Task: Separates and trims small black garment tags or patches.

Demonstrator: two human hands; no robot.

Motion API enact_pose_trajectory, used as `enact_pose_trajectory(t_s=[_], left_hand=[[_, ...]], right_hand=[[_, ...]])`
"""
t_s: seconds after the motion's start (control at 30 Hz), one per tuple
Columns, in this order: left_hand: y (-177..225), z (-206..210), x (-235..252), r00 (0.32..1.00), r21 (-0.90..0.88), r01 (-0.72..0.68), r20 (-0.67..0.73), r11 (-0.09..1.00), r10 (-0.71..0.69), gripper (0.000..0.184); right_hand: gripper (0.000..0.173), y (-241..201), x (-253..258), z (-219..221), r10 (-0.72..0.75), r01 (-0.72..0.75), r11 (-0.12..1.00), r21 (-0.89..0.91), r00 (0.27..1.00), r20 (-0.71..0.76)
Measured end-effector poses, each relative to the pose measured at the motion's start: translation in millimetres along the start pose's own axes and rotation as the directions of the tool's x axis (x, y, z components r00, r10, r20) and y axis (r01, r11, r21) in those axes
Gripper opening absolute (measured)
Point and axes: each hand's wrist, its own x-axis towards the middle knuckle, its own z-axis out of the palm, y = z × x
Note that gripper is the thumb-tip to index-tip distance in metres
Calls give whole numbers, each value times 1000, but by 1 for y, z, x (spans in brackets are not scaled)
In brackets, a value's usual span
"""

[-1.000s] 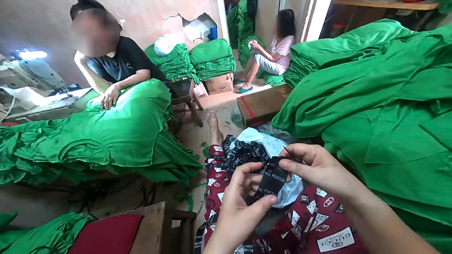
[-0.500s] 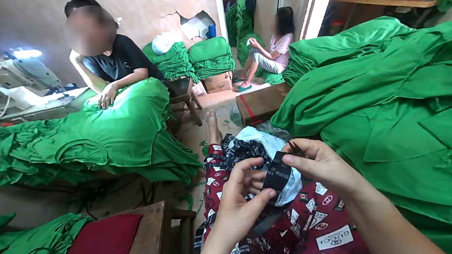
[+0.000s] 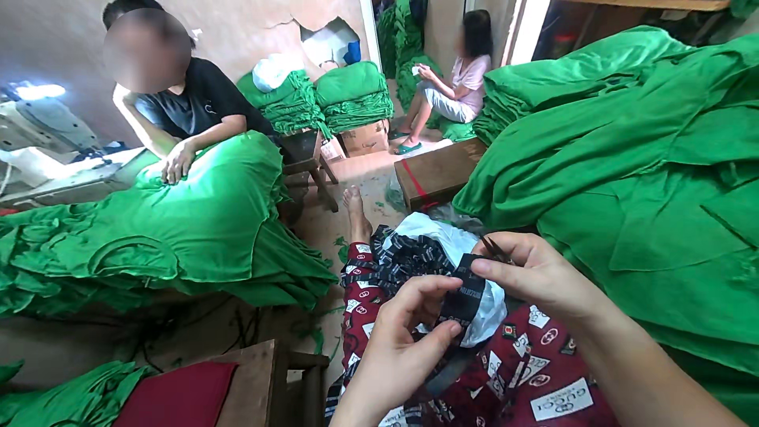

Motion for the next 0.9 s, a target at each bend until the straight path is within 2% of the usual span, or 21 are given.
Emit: enact_pose_trajectory(t_s=[0.37,0.63,0.9], left_hand=[[1,-2,1,999,34,-29,35,999,28,43],[10,-8,10,991,194,-28,135,981,2,36],[10,-12,16,987,142,13,160,990,-36,39]], right_hand=[[2,-1,2,-1,-44,44,999,-18,999,27],[5,-5,5,1,-7,7,1000,-20,1000,7],[5,-6,7,0,0,0,1000,-4,1000,-9]])
